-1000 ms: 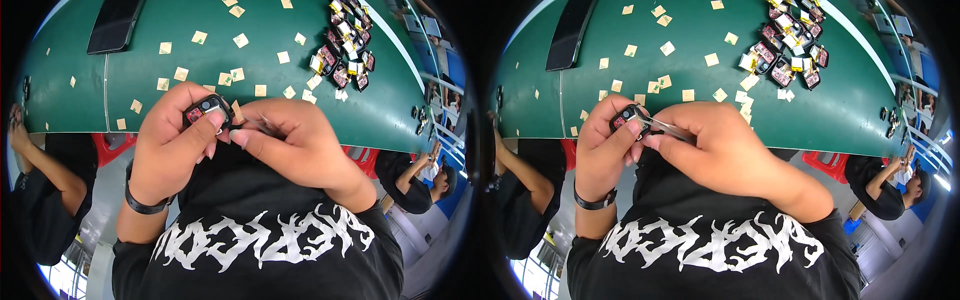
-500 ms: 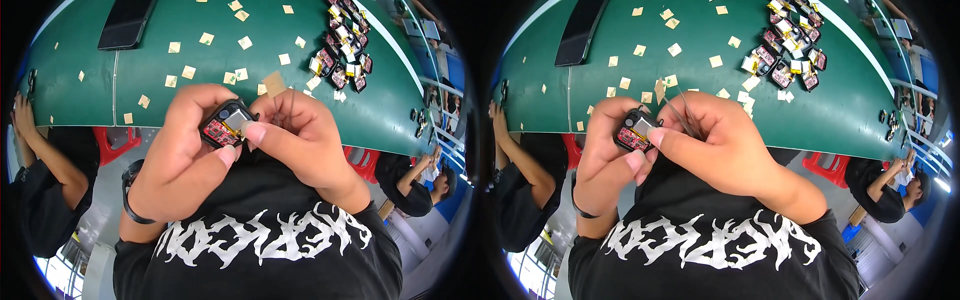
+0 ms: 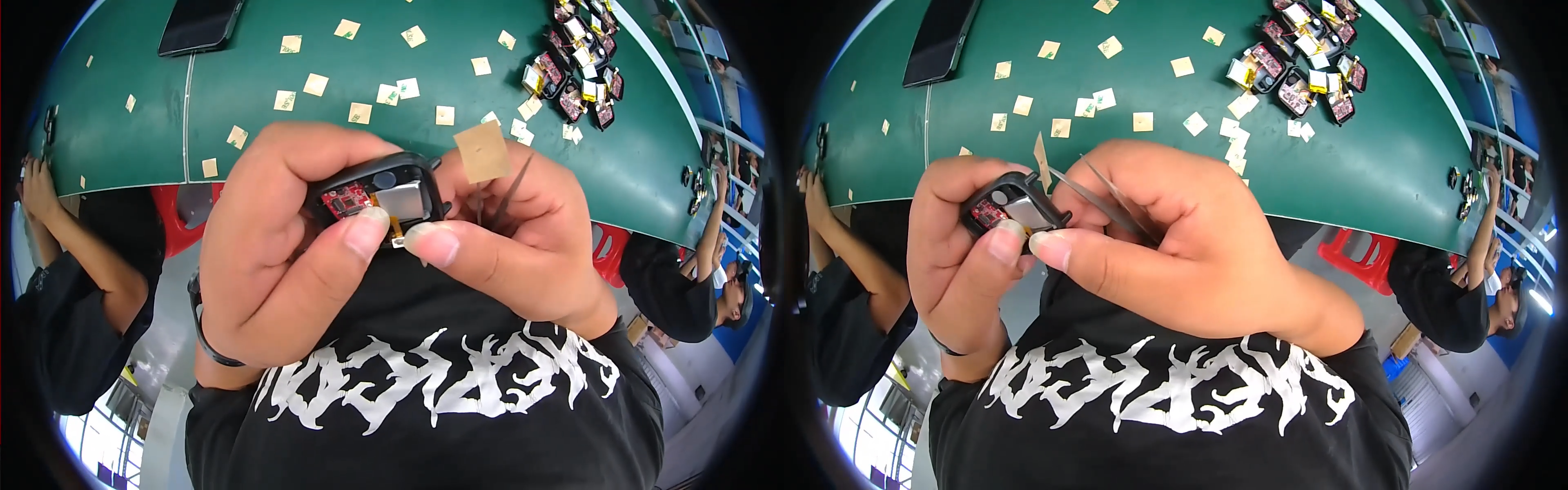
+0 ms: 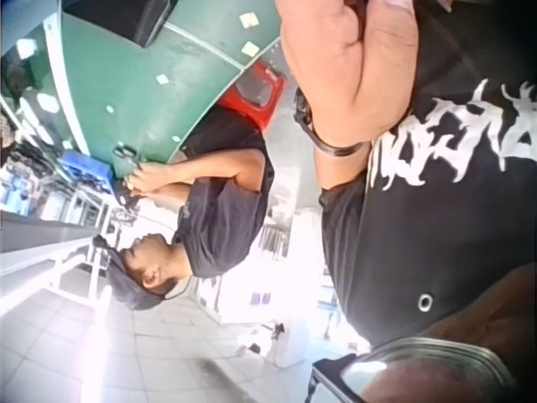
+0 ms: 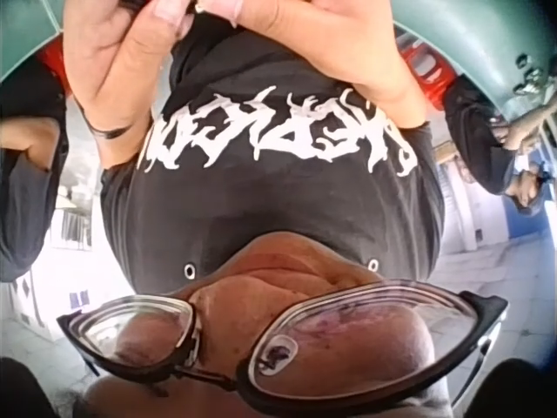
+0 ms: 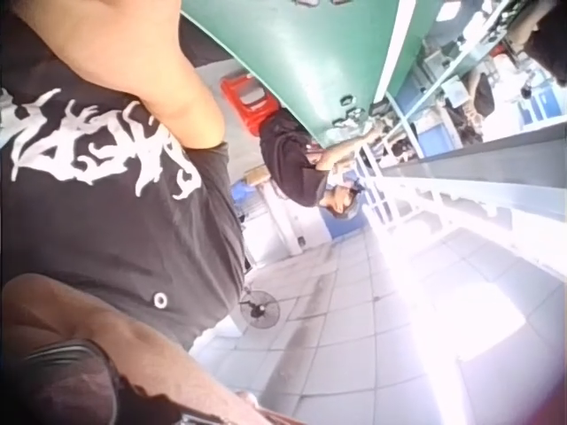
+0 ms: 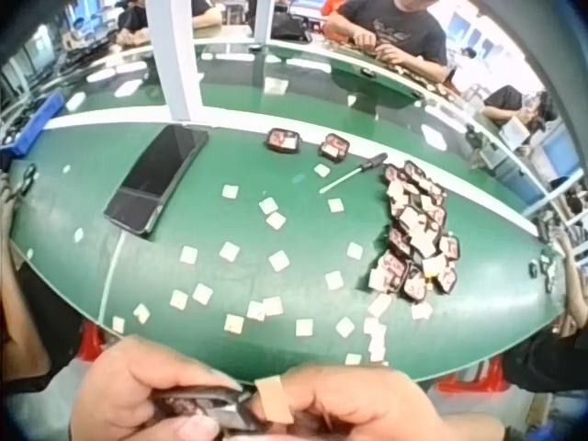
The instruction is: The recorder is assembling internal components of a smartwatch, primarily installing batteries and securing them with adhesive tape.
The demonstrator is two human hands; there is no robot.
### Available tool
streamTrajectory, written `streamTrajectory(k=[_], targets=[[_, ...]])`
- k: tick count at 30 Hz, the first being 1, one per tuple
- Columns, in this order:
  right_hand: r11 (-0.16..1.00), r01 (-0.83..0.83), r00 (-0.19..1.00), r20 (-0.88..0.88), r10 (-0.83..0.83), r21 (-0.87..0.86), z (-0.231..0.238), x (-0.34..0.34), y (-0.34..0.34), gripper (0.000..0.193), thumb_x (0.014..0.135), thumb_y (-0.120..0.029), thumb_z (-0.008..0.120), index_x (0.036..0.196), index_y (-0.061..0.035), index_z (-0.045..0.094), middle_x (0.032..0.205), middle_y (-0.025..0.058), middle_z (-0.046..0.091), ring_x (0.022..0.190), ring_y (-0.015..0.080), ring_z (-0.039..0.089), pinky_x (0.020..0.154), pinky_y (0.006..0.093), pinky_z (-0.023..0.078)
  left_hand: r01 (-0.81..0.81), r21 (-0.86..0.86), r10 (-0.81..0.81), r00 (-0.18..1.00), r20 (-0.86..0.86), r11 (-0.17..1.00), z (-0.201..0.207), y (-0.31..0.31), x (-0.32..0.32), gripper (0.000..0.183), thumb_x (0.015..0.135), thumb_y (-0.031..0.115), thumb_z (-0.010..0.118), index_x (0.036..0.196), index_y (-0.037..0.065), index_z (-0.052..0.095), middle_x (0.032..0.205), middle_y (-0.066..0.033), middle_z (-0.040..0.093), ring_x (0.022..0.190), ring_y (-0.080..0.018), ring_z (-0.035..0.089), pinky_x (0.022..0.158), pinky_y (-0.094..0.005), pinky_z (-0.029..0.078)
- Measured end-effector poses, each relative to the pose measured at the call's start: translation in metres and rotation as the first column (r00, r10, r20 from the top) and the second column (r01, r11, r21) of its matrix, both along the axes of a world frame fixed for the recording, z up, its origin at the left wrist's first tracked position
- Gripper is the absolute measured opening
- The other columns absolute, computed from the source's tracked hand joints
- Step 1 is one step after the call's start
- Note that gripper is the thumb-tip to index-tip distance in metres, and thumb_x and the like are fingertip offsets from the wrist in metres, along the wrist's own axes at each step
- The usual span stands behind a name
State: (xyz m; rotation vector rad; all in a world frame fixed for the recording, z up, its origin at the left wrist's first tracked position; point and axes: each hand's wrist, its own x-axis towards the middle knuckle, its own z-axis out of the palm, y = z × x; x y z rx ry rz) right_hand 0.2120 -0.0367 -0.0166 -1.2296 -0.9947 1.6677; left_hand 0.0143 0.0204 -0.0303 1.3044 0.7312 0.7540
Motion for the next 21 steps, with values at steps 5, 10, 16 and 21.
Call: streamTrajectory(k=[5,10,16,21], targets=[[1.0,0.004,0.999,-0.034,-0.003,0.021,-0.001,-0.001,-0.002,0.02,0.088,-0.002,0.072,0.104,0.0001,0.06,0.088,0.004,0.063,0.072,0.0044,0.052,0.061,0.0211,0.04,0.045,-0.138,-0.038,0.998,0.047,0.989,0.009,0.003,-0.006,0.046,0.098,0.029,0.049,0.124,-0.009,0.048,0.094,-0.0108,0.062,0.064,-0.0051,0.05,0.052,-0.0195,0.039],[0.999,-0.011,0.998,-0.058,0.012,0.032,-0.003,0.001,0.0,0.019,0.089,-0.002,0.071,0.103,0.0001,0.059,0.088,0.0043,0.063,0.071,0.0042,0.052,0.059,0.021,0.04,0.002,-0.105,0.006,0.998,0.068,0.994,0.008,0.003,-0.003,0.051,0.099,0.033,0.048,0.125,-0.011,0.049,0.096,-0.0131,0.063,0.062,-0.0061,0.051,0.052,-0.0199,0.039],[0.999,-0.028,0.999,0.043,0.027,0.025,-0.007,0.008,0.005,0.021,0.089,-0.001,0.071,0.108,0.0018,0.061,0.089,0.004,0.063,0.071,0.0041,0.051,0.06,0.0208,0.041,-0.003,0.114,0.019,0.991,-0.136,0.993,0.0,0.01,-0.011,0.038,0.099,0.019,0.05,0.124,-0.008,0.054,0.097,-0.0094,0.062,0.067,-0.0067,0.053,0.056,-0.0193,0.04],[0.949,-0.017,0.701,0.68,-0.214,0.315,-0.007,0.036,0.019,0.019,0.084,-0.01,0.076,0.098,-0.0003,0.067,0.079,0.007,0.064,0.06,0.0139,0.057,0.051,0.0274,0.044,-0.449,0.178,0.483,0.808,-0.339,0.876,-0.022,0.042,-0.056,0.031,0.105,0.018,0.047,0.13,0.0,0.054,0.086,-0.0007,0.058,0.062,-0.0017,0.047,0.053,-0.0149,0.035]])
